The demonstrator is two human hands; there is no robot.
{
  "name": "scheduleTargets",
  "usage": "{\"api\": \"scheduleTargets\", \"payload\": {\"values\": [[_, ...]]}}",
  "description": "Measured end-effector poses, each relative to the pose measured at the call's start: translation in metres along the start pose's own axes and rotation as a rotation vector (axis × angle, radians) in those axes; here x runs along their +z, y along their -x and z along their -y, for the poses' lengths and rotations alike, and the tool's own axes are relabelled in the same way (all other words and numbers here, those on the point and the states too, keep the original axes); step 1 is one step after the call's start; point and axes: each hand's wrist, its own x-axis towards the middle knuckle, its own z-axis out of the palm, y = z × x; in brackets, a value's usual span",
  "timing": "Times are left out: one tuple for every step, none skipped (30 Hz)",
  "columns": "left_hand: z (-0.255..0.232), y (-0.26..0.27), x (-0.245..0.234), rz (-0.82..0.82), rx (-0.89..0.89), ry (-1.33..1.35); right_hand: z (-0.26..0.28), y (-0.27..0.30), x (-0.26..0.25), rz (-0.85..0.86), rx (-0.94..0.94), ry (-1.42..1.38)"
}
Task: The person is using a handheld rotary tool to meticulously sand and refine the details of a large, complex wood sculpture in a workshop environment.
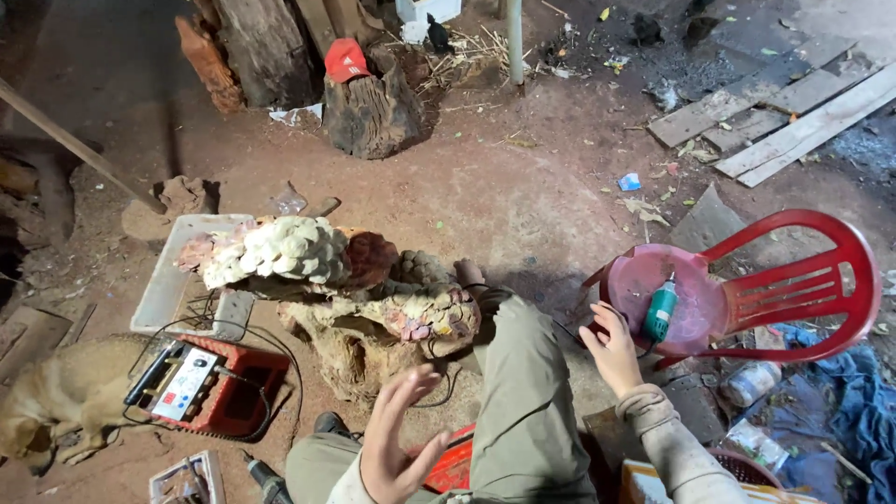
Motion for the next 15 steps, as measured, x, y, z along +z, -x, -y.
{"api": "scheduleTargets", "payload": {"values": [[-0.019, -0.009, 0.000, 0.003, -0.003, 0.001, 0.005, 0.006, 0.004, 0.000, 0.004, -0.001], [-0.038, -0.018, 0.001, 0.041, 0.033, 0.075, 0.011, 0.012, 0.008, 0.028, -0.018, 0.003], [-0.056, -0.027, 0.001, 0.079, 0.069, 0.150, 0.017, 0.017, 0.012, 0.056, -0.041, 0.006], [-0.054, -0.033, 0.006, 0.069, 0.061, 0.150, 0.021, 0.020, 0.016, 0.065, -0.038, 0.013], [-0.051, -0.040, 0.011, 0.412, -0.010, 0.438, 0.025, 0.022, 0.021, 0.088, -0.084, 0.053], [-0.049, -0.044, 0.016, 0.745, -0.081, 0.733, 0.028, 0.027, 0.025, 0.120, -0.125, 0.096], [-0.048, -0.039, 0.018, 0.725, -0.091, 0.739, 0.028, 0.026, 0.027, 0.139, -0.117, 0.107], [-0.049, -0.033, 0.019, 0.693, -0.089, 0.705, 0.028, 0.026, 0.032, 0.115, -0.215, 0.113], [-0.049, -0.028, 0.022, 0.662, -0.088, 0.670, 0.027, 0.025, 0.035, 0.092, -0.313, 0.117], [-0.049, -0.026, 0.022, 0.643, -0.102, 0.664, 0.028, 0.026, 0.036, 0.115, -0.309, 0.116], [-0.048, -0.024, 0.023, 0.614, -0.091, 0.601, 0.028, 0.026, 0.036, 0.098, -0.291, 0.120], [-0.046, -0.023, 0.025, 0.596, -0.078, 0.539, 0.028, 0.026, 0.035, 0.070, -0.270, 0.122], [-0.044, -0.023, 0.026, 0.590, -0.091, 0.536, 0.025, 0.022, 0.035, 0.082, -0.263, 0.118], [-0.041, -0.022, 0.029, 0.575, -0.084, 0.481, 0.020, 0.021, 0.032, 0.072, -0.259, 0.144], [-0.038, -0.021, 0.032, 0.560, -0.077, 0.426, 0.015, 0.019, 0.030, 0.061, -0.255, 0.171]]}}
